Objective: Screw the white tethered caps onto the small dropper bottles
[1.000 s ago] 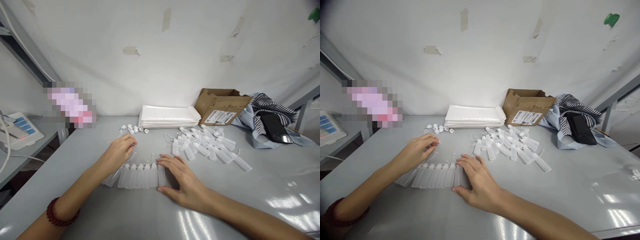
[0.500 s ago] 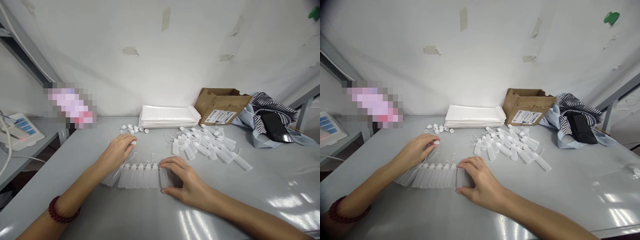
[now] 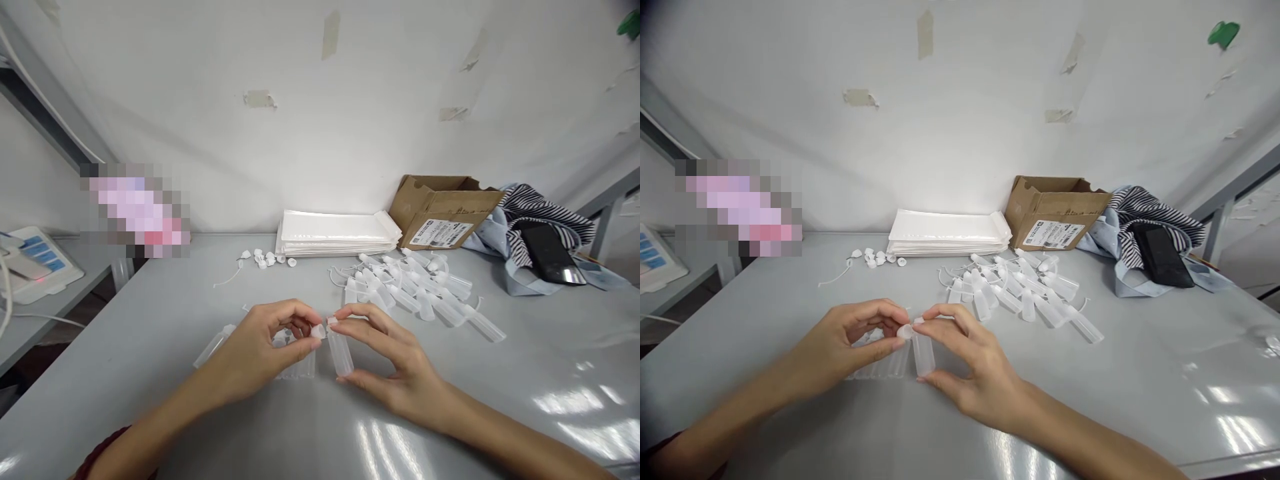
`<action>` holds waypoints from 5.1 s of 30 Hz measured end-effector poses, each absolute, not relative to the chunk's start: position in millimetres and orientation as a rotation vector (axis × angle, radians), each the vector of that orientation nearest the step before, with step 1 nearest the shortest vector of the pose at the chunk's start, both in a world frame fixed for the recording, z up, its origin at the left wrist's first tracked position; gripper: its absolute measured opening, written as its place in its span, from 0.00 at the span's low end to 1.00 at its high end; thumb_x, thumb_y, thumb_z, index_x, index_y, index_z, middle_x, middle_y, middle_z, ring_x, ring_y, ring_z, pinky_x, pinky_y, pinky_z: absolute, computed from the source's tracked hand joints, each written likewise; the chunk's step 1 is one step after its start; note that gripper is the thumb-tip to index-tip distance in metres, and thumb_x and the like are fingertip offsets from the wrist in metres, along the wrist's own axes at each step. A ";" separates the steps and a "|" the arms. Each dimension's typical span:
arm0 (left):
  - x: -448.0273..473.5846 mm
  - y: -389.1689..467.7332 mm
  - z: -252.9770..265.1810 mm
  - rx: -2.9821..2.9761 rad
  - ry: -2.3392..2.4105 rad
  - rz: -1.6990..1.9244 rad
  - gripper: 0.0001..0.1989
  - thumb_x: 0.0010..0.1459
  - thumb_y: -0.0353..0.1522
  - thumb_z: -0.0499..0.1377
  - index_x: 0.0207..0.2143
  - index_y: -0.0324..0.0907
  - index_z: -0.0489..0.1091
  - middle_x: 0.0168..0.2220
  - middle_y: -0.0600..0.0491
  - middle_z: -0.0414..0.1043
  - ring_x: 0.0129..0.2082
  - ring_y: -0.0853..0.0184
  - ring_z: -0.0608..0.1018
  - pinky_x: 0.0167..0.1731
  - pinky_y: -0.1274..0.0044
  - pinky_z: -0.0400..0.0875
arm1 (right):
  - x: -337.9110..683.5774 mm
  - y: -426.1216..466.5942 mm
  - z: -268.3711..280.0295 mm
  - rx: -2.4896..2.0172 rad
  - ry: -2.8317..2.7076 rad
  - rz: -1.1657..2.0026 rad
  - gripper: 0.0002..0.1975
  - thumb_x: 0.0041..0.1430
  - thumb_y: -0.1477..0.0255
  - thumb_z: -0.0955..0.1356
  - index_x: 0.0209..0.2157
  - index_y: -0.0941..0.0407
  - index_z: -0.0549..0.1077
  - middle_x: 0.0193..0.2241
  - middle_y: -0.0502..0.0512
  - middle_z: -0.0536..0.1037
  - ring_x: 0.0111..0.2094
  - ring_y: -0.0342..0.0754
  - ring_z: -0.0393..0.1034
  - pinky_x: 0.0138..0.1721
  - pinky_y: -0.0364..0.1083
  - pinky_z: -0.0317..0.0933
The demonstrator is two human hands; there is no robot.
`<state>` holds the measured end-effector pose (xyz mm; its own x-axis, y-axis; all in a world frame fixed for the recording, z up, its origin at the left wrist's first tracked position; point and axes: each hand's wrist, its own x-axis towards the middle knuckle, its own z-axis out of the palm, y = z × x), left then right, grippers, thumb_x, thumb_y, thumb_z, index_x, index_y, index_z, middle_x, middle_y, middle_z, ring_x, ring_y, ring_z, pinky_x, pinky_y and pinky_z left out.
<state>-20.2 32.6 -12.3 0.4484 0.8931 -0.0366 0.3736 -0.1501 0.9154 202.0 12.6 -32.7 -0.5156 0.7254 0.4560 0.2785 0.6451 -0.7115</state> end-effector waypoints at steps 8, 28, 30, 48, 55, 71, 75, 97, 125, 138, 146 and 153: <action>-22.2 35.7 -16.0 1.511 0.986 0.693 0.09 0.58 0.39 0.59 0.41 0.49 0.73 0.38 0.56 0.74 0.40 0.67 0.74 0.42 0.76 0.68 | 203.6 17.5 -28.0 -0.830 -1.820 1.255 0.22 0.50 0.74 0.74 0.48 0.47 0.74 0.47 0.54 0.72 0.49 0.50 0.69 0.53 0.52 0.63; -27.2 36.8 -7.5 1.303 0.797 0.458 0.09 0.57 0.37 0.60 0.38 0.46 0.76 0.28 0.58 0.72 0.31 0.71 0.72 0.36 0.79 0.66 | 207.5 19.7 -30.6 -0.588 -1.243 2.144 0.25 0.39 0.81 0.78 0.42 0.54 0.76 0.41 0.54 0.78 0.46 0.48 0.72 0.44 0.45 0.65; -26.8 36.7 -9.4 1.298 0.803 0.467 0.09 0.57 0.37 0.60 0.38 0.46 0.77 0.28 0.57 0.72 0.31 0.71 0.72 0.36 0.79 0.66 | 207.6 20.1 -30.7 -0.601 -1.229 2.153 0.24 0.40 0.80 0.78 0.42 0.54 0.76 0.40 0.54 0.79 0.45 0.47 0.73 0.42 0.43 0.65; -27.8 39.8 -9.2 1.374 0.998 0.580 0.09 0.55 0.39 0.62 0.36 0.46 0.77 0.27 0.57 0.72 0.30 0.70 0.72 0.34 0.78 0.64 | 206.6 16.1 -28.4 -0.776 -1.851 1.150 0.13 0.57 0.73 0.71 0.45 0.51 0.74 0.37 0.51 0.76 0.39 0.45 0.70 0.43 0.46 0.63; -28.3 40.1 -15.0 1.348 1.012 0.587 0.11 0.55 0.40 0.62 0.33 0.43 0.77 0.22 0.59 0.71 0.23 0.73 0.72 0.29 0.79 0.67 | 207.1 11.3 -37.1 -0.690 -1.993 0.785 0.13 0.61 0.80 0.66 0.47 0.57 0.72 0.35 0.56 0.76 0.34 0.44 0.71 0.34 0.43 0.65; -16.3 25.9 -9.8 1.034 1.010 0.559 0.17 0.56 0.39 0.60 0.19 0.39 0.68 0.15 0.58 0.68 0.14 0.74 0.70 0.16 0.83 0.65 | 223.4 -2.1 -55.9 -0.654 -2.351 -0.118 0.27 0.60 0.81 0.61 0.61 0.57 0.59 0.51 0.65 0.73 0.44 0.50 0.74 0.34 0.43 0.73; -15.5 26.2 -12.4 1.041 1.017 0.578 0.17 0.57 0.39 0.59 0.19 0.39 0.67 0.15 0.57 0.69 0.14 0.74 0.70 0.17 0.82 0.65 | 217.8 -3.2 -56.1 -0.613 -2.294 -0.117 0.26 0.61 0.80 0.63 0.61 0.60 0.60 0.47 0.65 0.76 0.43 0.51 0.75 0.32 0.41 0.73; -21.1 23.5 -8.5 1.732 1.064 0.843 0.15 0.53 0.38 0.64 0.44 0.50 0.74 0.45 0.52 0.73 0.39 0.65 0.74 0.40 0.76 0.71 | 203.5 13.4 -27.5 -0.730 -0.996 2.129 0.12 0.58 0.67 0.70 0.36 0.63 0.78 0.26 0.56 0.78 0.22 0.40 0.75 0.22 0.34 0.67; -14.1 15.9 -7.4 1.955 1.081 0.836 0.05 0.58 0.36 0.60 0.33 0.47 0.75 0.28 0.56 0.74 0.27 0.69 0.73 0.28 0.80 0.66 | 202.1 8.6 -26.2 -0.825 -1.239 1.933 0.15 0.62 0.63 0.66 0.39 0.60 0.76 0.18 0.45 0.69 0.14 0.36 0.66 0.16 0.35 0.60; -13.0 17.3 2.3 1.482 1.140 0.438 0.23 0.61 0.48 0.48 0.24 0.41 0.68 0.21 0.59 0.65 0.20 0.73 0.69 0.25 0.80 0.63 | 202.2 -2.2 -35.5 -0.773 -1.922 0.632 0.18 0.60 0.82 0.64 0.51 0.56 0.68 0.26 0.51 0.75 0.27 0.41 0.70 0.29 0.39 0.67; -14.4 16.9 1.8 1.647 1.133 0.469 0.21 0.62 0.45 0.50 0.22 0.42 0.66 0.22 0.59 0.64 0.24 0.72 0.69 0.26 0.81 0.62 | 203.6 -2.6 -29.7 -0.897 -1.868 0.919 0.10 0.62 0.76 0.64 0.45 0.59 0.71 0.21 0.49 0.73 0.22 0.41 0.69 0.24 0.40 0.62; -13.1 12.7 -5.7 2.154 1.019 0.645 0.10 0.64 0.34 0.51 0.33 0.42 0.70 0.30 0.55 0.70 0.28 0.71 0.72 0.24 0.82 0.65 | 208.8 9.9 -22.3 -0.904 -1.362 1.757 0.11 0.61 0.66 0.67 0.35 0.61 0.74 0.20 0.46 0.70 0.13 0.34 0.61 0.17 0.36 0.56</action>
